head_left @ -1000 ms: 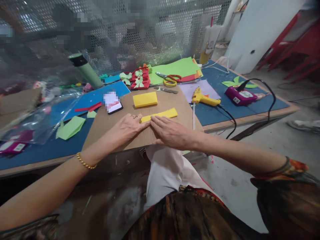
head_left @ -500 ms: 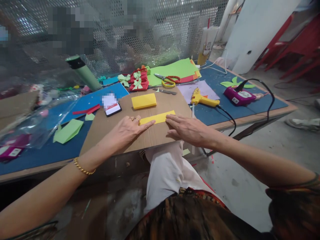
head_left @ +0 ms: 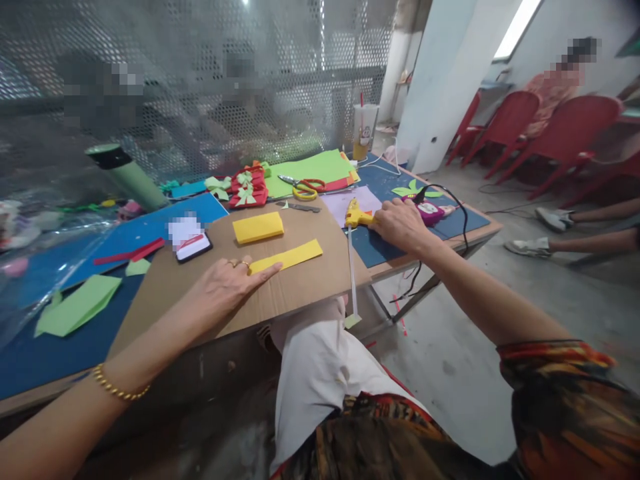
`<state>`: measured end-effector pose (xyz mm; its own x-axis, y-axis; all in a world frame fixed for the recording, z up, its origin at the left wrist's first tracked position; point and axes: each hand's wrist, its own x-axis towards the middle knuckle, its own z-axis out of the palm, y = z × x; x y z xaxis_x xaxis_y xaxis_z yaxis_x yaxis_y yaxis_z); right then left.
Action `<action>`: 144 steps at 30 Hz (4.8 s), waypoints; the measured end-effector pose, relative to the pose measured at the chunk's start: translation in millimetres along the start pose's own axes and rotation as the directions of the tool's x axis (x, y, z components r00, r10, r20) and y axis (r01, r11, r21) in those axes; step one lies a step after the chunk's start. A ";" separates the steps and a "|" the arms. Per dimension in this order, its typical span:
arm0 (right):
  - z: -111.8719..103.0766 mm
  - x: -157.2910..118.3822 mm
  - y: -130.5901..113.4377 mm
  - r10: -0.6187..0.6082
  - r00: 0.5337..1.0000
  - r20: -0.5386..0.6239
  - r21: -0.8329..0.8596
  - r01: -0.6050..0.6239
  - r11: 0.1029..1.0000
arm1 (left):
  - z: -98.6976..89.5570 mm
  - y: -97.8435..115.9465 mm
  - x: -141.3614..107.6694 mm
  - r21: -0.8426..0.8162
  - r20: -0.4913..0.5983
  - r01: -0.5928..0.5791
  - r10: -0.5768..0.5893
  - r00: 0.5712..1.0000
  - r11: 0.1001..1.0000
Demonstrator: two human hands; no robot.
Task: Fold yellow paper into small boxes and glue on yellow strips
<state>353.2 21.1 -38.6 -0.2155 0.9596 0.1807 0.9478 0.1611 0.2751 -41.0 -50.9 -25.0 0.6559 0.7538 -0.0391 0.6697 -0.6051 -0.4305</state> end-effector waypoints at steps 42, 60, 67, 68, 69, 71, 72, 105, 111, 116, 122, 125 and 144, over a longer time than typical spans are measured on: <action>3.6 -58.5 -153.3 -0.480 0.815 -0.326 0.320 0.573 0.755 | 10.0 10.7 -63.0 -0.053 -0.215 0.445 -0.446 0.869 0.894; -0.9 -56.9 -156.2 -0.511 0.758 -0.404 0.273 0.633 0.724 | 36.6 76.8 -54.8 -0.306 -0.152 0.357 -0.415 0.897 0.883; 6.9 -58.5 -140.1 -0.441 0.802 -0.404 0.242 0.558 0.794 | 37.3 73.9 -73.7 -0.145 -0.223 0.393 -0.417 0.881 0.908; 9.1 -58.3 -135.2 -0.429 0.809 -0.403 0.241 0.546 0.803 | 32.7 73.8 -73.0 -0.141 -0.214 0.400 -0.423 0.881 0.905; 10.2 -57.8 -130.9 -0.426 0.812 -0.398 0.239 0.540 0.807 | 27.1 73.7 -70.8 -0.142 -0.207 0.410 -0.432 0.878 0.901; 7.9 -56.7 -126.8 -0.437 0.822 -0.365 0.233 0.535 0.812 | 14.3 72.8 -60.6 -0.161 -0.230 0.427 -0.454 0.861 0.890; 4.5 -56.1 -127.7 -0.441 0.831 -0.340 0.231 0.528 0.817 | 8.1 72.0 -52.6 -0.183 -0.261 0.421 -0.457 0.851 0.888; -18.5 126.3 -121.6 -0.111 0.993 -0.027 0.271 0.114 0.956 | 31.3 68.8 -18.1 -0.473 -0.181 0.116 -0.226 0.957 0.873; -7.9 115.3 -104.0 -0.082 0.995 0.051 0.464 0.049 0.884 | 29.7 66.5 -29.3 -0.520 -0.250 0.115 -0.279 0.927 0.847; -37.5 68.3 -91.7 -0.068 0.994 0.081 0.593 0.007 0.805 | 23.5 61.2 -10.2 -0.491 -0.236 0.180 -0.330 0.914 0.852; -56.2 -66.6 -78.9 0.027 0.999 -0.026 0.879 0.010 0.476 | 17.9 63.8 -2.2 -0.443 -0.232 0.254 -0.384 0.894 0.860; -35.1 -122.8 -87.8 0.130 0.990 -0.058 0.935 0.008 0.354 | 20.5 66.8 -4.4 -0.454 -0.255 0.254 -0.398 0.881 0.854; -10.3 -127.9 -113.8 0.089 0.982 0.168 0.986 -0.167 -0.016 | 35.3 68.8 -5.2 -0.435 -0.394 0.225 -0.409 0.823 0.872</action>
<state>270.5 -122.4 -83.2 -0.0877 0.9952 0.0430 0.2521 0.0639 -0.9656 -10.7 -87.4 -86.3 0.4031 0.7672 0.4990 0.8830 -0.4694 0.0084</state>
